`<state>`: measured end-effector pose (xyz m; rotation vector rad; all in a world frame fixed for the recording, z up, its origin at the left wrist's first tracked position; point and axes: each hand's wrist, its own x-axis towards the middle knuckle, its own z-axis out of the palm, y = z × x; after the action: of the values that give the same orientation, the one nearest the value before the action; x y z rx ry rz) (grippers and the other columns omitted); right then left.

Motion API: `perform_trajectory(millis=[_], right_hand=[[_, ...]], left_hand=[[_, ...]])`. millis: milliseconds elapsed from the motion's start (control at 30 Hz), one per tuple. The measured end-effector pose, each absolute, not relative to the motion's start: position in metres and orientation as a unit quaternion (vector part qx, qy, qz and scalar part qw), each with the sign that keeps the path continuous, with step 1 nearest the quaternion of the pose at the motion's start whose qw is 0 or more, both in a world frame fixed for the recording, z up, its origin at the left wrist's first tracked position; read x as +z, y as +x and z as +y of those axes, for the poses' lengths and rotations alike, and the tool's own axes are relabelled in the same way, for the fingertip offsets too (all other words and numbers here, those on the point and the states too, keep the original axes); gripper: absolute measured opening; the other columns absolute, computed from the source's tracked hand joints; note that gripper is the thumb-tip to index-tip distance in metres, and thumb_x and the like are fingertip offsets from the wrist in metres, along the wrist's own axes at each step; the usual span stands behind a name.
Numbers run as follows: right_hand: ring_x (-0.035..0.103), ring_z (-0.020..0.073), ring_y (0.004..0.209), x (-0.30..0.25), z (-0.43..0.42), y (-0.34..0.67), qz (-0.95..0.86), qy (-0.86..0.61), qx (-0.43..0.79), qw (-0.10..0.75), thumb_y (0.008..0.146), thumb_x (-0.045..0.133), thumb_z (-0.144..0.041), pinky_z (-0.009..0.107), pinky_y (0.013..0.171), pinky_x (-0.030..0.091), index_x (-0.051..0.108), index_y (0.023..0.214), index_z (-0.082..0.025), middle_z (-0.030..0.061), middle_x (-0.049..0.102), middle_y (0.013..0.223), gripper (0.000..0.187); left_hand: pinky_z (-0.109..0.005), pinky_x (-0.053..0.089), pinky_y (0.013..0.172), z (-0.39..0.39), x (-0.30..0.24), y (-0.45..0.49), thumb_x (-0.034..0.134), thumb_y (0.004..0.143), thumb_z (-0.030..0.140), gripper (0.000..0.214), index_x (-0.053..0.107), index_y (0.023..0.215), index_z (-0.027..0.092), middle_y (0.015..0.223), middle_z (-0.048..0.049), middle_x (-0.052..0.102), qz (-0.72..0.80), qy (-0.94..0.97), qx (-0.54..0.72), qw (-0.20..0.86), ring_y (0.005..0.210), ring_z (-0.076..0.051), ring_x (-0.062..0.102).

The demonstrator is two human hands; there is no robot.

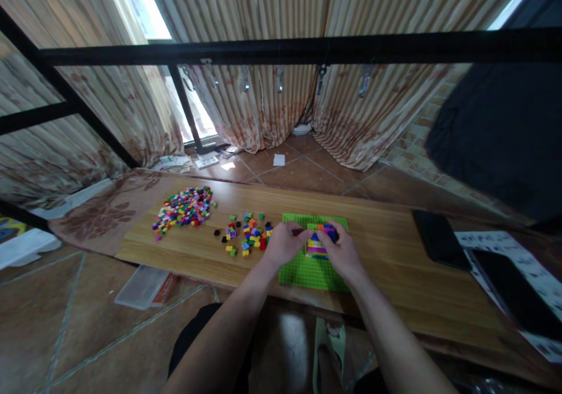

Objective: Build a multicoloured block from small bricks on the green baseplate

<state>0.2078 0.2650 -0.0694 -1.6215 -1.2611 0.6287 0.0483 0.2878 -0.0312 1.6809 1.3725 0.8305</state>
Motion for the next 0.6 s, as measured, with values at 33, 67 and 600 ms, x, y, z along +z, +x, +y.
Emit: perform_trajectory(millis=[33,67,600], right_hand=[[0.067,0.0243,0.085,-0.069,0.265,0.209,-0.508,-0.658,0.275,0.484,0.074,0.064,-0.054,0.042,0.079,0.052,0.064,0.112,-0.02,0.0099,0.072,0.098,0.051],[0.067,0.024,0.084,-0.069,0.265,0.21,-0.494,-0.651,0.294,0.495,0.074,0.063,-0.055,0.041,0.078,0.052,0.065,0.111,-0.02,0.0099,0.072,0.097,0.051],[0.067,0.0258,0.088,-0.061,0.268,0.219,-0.445,-0.671,0.288,0.519,0.076,0.059,-0.055,0.044,0.082,0.051,0.069,0.105,-0.016,0.0126,0.072,0.098,0.05]], left_hand=[[-0.022,0.025,0.048,0.291,-0.03,0.043,0.055,0.079,0.044,0.038,0.056,0.055,0.015,0.05,0.0044,0.043,0.538,0.666,0.334,0.395,0.05,-0.008,0.037],[-0.022,0.024,0.048,0.294,-0.029,0.037,0.052,0.08,0.044,0.039,0.053,0.053,0.015,0.048,0.0047,0.04,0.537,0.666,0.342,0.389,0.049,-0.008,0.035],[-0.02,0.046,0.062,0.315,-0.032,-0.05,0.057,0.067,0.014,0.016,0.072,0.073,0.011,0.07,-0.0037,0.069,0.562,0.695,0.281,0.349,0.065,-0.012,0.061]])
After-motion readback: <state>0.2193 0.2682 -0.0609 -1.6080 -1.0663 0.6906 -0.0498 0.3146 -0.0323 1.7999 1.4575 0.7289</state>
